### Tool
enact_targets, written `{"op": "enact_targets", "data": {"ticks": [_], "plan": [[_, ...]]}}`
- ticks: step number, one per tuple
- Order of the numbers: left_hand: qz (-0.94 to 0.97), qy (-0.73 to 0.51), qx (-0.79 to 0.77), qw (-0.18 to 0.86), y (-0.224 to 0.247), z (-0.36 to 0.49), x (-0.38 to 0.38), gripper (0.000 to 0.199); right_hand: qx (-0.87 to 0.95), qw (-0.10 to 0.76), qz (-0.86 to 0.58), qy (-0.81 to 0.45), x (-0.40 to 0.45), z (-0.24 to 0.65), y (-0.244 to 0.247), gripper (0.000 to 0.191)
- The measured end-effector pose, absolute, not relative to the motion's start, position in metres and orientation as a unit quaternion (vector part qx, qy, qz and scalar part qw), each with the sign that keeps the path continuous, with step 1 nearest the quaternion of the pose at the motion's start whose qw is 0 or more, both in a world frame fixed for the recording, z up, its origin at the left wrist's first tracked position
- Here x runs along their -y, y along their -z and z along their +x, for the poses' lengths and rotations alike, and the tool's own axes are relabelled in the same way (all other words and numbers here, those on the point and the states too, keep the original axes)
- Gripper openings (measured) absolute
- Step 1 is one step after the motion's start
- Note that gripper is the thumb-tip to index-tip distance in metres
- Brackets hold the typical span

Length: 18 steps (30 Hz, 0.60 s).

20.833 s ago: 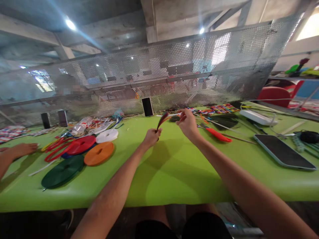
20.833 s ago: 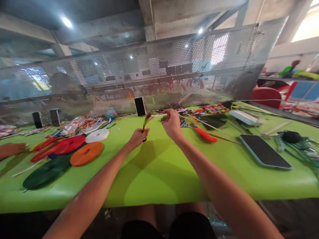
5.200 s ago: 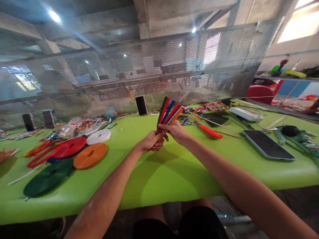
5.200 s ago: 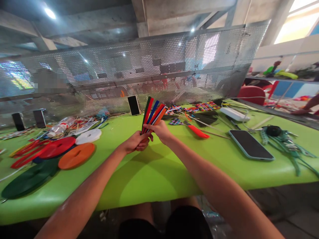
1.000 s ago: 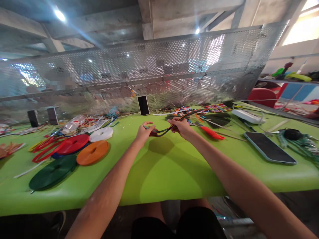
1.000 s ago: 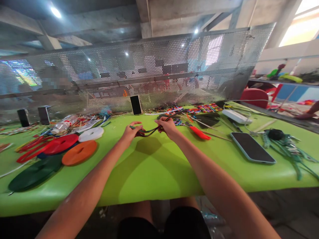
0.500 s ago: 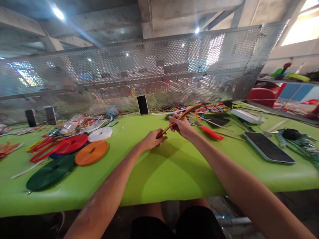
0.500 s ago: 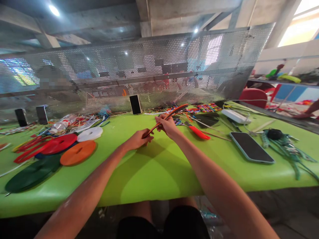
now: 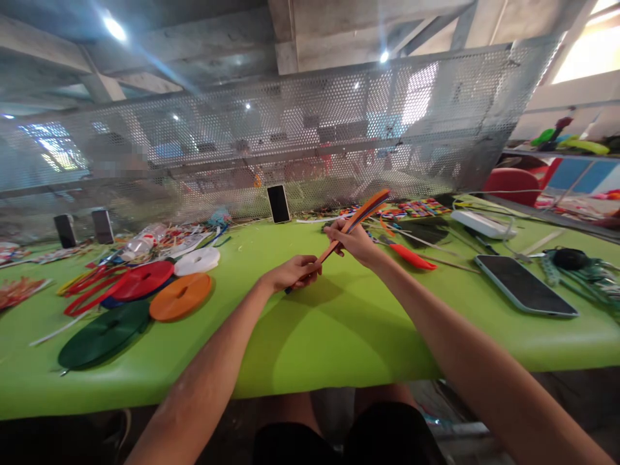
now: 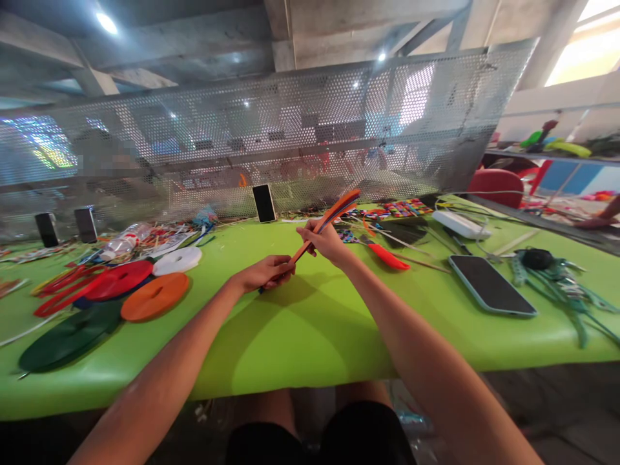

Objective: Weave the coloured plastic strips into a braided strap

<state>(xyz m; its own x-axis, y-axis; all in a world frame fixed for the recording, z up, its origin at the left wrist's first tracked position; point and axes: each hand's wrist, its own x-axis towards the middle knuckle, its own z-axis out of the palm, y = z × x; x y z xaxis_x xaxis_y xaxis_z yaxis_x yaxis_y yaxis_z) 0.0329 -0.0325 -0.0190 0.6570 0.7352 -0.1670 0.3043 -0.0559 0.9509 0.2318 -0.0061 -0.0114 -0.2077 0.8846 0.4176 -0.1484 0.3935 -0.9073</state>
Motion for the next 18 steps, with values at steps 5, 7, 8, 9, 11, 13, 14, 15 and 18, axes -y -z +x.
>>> {"op": "enact_targets", "data": {"ticks": [5, 7, 8, 9, 11, 13, 14, 15, 18], "plan": [[0.658, -0.236, -0.33, 0.634, 0.024, 0.035, 0.031, 0.038, 0.55, 0.607, -0.256, -0.514, 0.017, 0.226, 0.002, 0.043], [0.663, -0.268, -0.323, 0.62, 0.025, 0.037, 0.03, 0.038, 0.521, 0.6, -0.203, -0.572, 0.026, 0.222, -0.004, 0.045], [0.673, -0.279, -0.324, 0.604, 0.026, 0.038, 0.029, 0.039, 0.517, 0.59, -0.182, -0.593, 0.03, 0.22, -0.007, 0.048], [0.688, -0.284, -0.325, 0.584, 0.027, 0.04, 0.028, 0.04, 0.518, 0.58, -0.168, -0.606, 0.034, 0.219, -0.01, 0.05], [0.719, -0.286, -0.331, 0.539, 0.031, 0.044, 0.026, 0.042, 0.531, 0.564, -0.158, -0.613, 0.043, 0.216, -0.017, 0.054], [0.742, -0.29, -0.339, 0.501, 0.035, 0.049, 0.025, 0.045, 0.546, 0.558, -0.161, -0.604, 0.051, 0.215, -0.024, 0.058], [0.746, -0.297, -0.341, 0.489, 0.038, 0.052, 0.025, 0.046, 0.552, 0.559, -0.162, -0.597, 0.055, 0.215, -0.028, 0.06], [0.746, -0.307, -0.34, 0.483, 0.04, 0.055, 0.025, 0.047, 0.557, 0.563, -0.161, -0.59, 0.058, 0.215, -0.031, 0.062], [0.725, -0.356, -0.335, 0.485, 0.044, 0.066, 0.029, 0.05, 0.565, 0.579, -0.163, -0.565, 0.062, 0.214, -0.035, 0.063]]}}
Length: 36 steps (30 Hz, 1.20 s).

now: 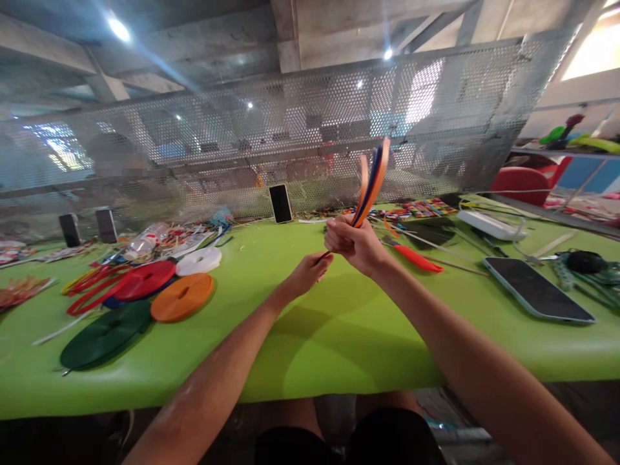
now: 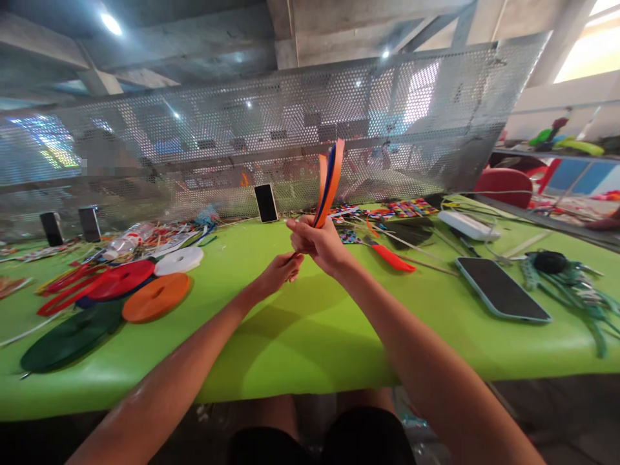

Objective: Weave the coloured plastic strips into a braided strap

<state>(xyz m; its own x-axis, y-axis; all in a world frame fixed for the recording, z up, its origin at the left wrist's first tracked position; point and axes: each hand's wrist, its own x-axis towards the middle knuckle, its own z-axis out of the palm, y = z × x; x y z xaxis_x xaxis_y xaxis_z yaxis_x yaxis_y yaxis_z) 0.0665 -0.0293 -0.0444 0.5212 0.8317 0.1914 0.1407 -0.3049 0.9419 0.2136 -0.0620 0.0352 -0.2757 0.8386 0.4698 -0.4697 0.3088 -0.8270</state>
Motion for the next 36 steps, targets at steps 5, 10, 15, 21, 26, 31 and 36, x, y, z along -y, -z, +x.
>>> {"op": "enact_targets", "data": {"ticks": [5, 10, 15, 21, 26, 31, 36], "plan": [[0.684, -0.358, -0.374, 0.513, 0.052, 0.079, 0.034, 0.057, 0.559, 0.58, -0.21, -0.554, 0.054, 0.202, -0.019, 0.061], [0.682, -0.361, -0.387, 0.505, 0.055, 0.077, 0.034, 0.059, 0.55, 0.571, -0.22, -0.568, 0.05, 0.194, -0.009, 0.06], [0.696, -0.343, -0.366, 0.514, 0.055, 0.073, 0.034, 0.057, 0.562, 0.583, -0.196, -0.552, 0.054, 0.199, -0.021, 0.06], [0.704, -0.355, -0.347, 0.508, 0.059, 0.075, 0.029, 0.053, 0.612, 0.559, -0.234, -0.509, 0.051, 0.191, -0.008, 0.057], [0.697, -0.364, -0.321, 0.528, 0.062, 0.077, 0.026, 0.049, 0.628, 0.561, -0.243, -0.481, 0.052, 0.19, -0.006, 0.056], [0.674, -0.381, -0.326, 0.543, 0.065, 0.079, 0.025, 0.046, 0.632, 0.546, -0.241, -0.495, 0.051, 0.189, -0.002, 0.057], [0.654, -0.388, -0.337, 0.555, 0.064, 0.082, 0.027, 0.045, 0.604, 0.547, -0.258, -0.52, 0.048, 0.185, 0.003, 0.056]]}}
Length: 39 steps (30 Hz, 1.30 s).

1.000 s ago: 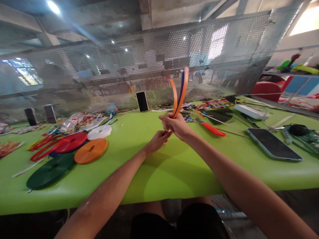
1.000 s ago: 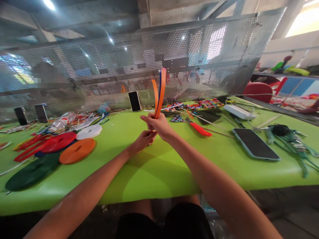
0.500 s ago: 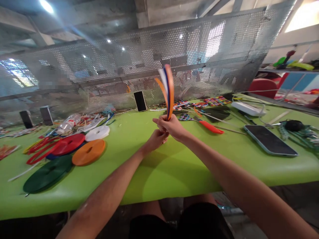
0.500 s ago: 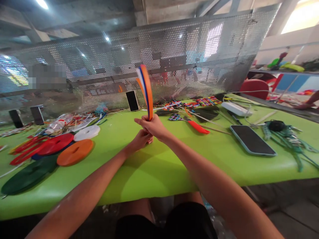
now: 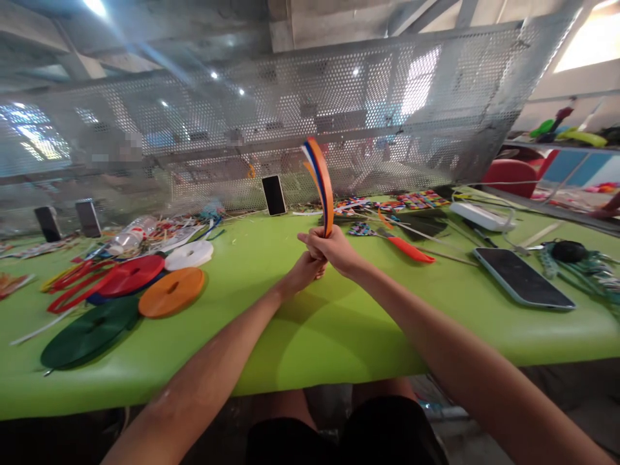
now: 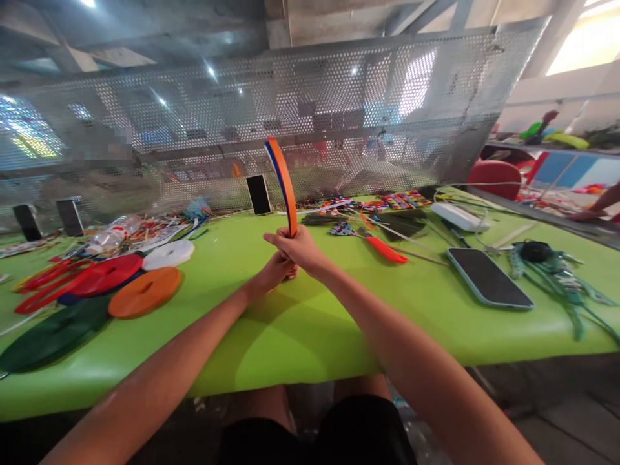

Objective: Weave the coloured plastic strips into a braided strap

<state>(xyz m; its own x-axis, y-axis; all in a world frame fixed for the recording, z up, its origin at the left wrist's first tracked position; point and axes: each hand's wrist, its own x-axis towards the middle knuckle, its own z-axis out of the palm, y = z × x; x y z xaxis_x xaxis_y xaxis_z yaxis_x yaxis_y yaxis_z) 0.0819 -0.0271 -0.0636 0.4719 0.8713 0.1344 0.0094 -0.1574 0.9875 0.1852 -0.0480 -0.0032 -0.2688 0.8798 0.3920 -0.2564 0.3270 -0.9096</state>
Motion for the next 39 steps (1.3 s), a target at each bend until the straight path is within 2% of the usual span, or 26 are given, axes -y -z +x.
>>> {"op": "enact_targets", "data": {"ticks": [21, 29, 37, 39], "plan": [[0.634, -0.417, -0.358, 0.544, 0.061, 0.08, 0.03, 0.048, 0.606, 0.553, -0.268, -0.506, 0.04, 0.183, 0.012, 0.049], [0.657, -0.398, -0.361, 0.528, 0.045, 0.077, 0.045, 0.026, 0.629, 0.583, -0.317, -0.404, 0.031, 0.192, 0.013, 0.05], [0.687, -0.382, -0.37, 0.495, 0.048, 0.082, 0.041, 0.019, 0.609, 0.586, -0.295, -0.445, 0.041, 0.187, 0.008, 0.053], [0.704, -0.375, -0.382, 0.468, 0.05, 0.081, 0.041, 0.022, 0.584, 0.596, -0.27, -0.479, 0.046, 0.189, -0.001, 0.054]]}}
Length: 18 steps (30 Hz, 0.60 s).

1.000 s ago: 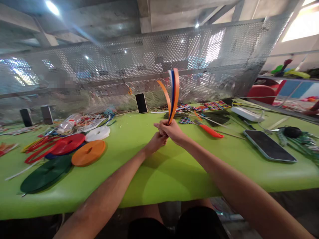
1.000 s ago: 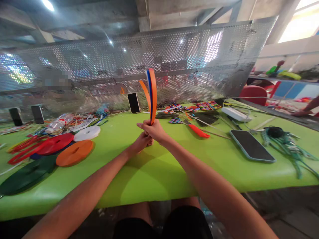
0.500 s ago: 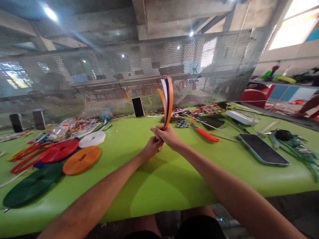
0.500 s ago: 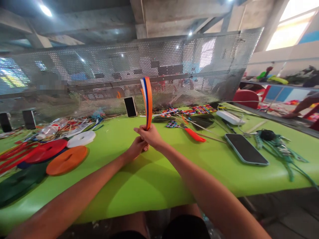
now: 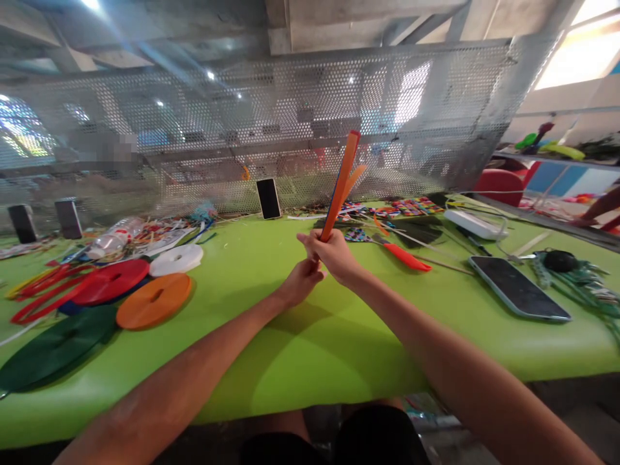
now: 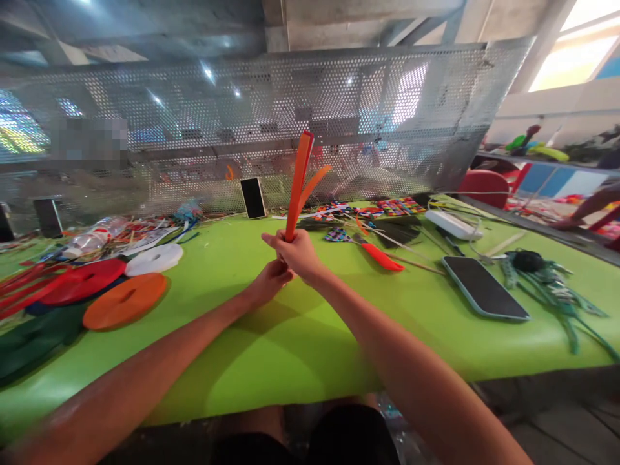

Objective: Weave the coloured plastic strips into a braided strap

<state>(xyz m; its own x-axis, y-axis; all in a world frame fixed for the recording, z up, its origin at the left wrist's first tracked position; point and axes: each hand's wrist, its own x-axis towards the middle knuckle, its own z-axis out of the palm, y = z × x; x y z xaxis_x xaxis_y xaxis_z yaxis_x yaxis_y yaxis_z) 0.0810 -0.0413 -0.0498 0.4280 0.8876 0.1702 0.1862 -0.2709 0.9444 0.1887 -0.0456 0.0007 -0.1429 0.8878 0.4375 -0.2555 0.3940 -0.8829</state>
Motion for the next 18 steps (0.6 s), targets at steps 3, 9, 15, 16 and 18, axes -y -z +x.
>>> {"op": "enact_targets", "data": {"ticks": [3, 9, 15, 16, 18], "plan": [[0.728, -0.347, -0.401, 0.435, 0.051, 0.079, 0.044, 0.03, 0.555, 0.62, -0.202, -0.516, 0.054, 0.198, -0.021, 0.057], [0.749, -0.315, -0.402, 0.423, 0.054, 0.08, 0.046, 0.031, 0.593, 0.654, -0.189, -0.43, 0.054, 0.229, -0.041, 0.054], [0.735, -0.328, -0.41, 0.429, 0.045, 0.079, 0.046, 0.034, 0.678, 0.602, -0.374, -0.194, 0.024, 0.239, -0.018, 0.055], [0.725, -0.335, -0.408, 0.443, 0.04, 0.077, 0.046, 0.035, 0.69, 0.577, -0.397, -0.181, 0.021, 0.236, -0.013, 0.054], [0.694, -0.369, -0.399, 0.472, 0.029, 0.072, 0.048, 0.036, 0.718, 0.527, -0.419, -0.175, 0.019, 0.227, -0.003, 0.051]]}}
